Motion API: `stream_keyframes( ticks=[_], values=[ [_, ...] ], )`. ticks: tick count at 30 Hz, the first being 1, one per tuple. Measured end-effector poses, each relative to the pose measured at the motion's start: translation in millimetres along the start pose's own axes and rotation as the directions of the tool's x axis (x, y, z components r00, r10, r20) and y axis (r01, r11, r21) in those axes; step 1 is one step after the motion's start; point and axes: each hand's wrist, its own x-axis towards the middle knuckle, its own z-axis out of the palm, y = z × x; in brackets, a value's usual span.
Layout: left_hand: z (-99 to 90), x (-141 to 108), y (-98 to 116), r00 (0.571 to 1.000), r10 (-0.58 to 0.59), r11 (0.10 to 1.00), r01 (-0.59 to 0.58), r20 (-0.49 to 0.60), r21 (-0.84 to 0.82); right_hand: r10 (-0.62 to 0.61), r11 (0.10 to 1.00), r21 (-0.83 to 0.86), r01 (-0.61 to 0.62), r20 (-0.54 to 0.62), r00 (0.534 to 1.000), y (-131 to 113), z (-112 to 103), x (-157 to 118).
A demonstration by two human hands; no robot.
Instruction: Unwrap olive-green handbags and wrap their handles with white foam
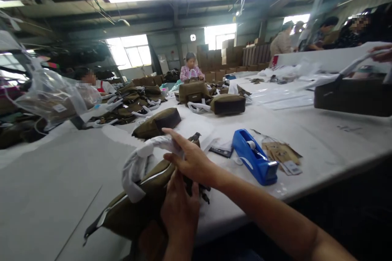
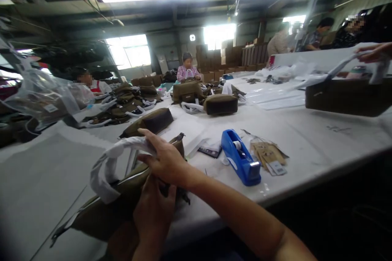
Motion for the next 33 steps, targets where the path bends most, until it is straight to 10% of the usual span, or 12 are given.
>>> stream_keyframes(
  ticks=[5, 10, 21, 29, 33],
  values=[
    [-1.1, 21, -4, 0.997, 0.032, 0.998, -0.036, -0.077, -0.048, 0.218, 0.968, -0.027, -0.251, -0.412, 0.885, 55, -28, -53],
    [-1.2, 23, -7, 0.995, 0.028, 0.992, -0.039, -0.093, -0.121, 0.34, 0.941, 0.104, -0.323, -0.312, 0.887, 96, -16, -76],
    [-2.6, 30, 11, 0.997, -0.078, 0.997, 0.078, 0.003, -0.003, 0.458, 0.869, 0.3, -0.393, -0.189, 0.869, 67, 2, -86],
    [-3.4, 24, 4, 0.961, -0.157, 0.851, 0.248, 0.226, -0.462, 0.635, 0.604, 0.68, -0.415, -0.096, 0.766, 54, -12, -90],
    [-3.6, 20, -4, 0.936, -0.192, 0.753, 0.334, 0.296, -0.566, 0.598, 0.697, 0.545, -0.467, -0.083, 0.797, 45, -5, -97]
  ],
)
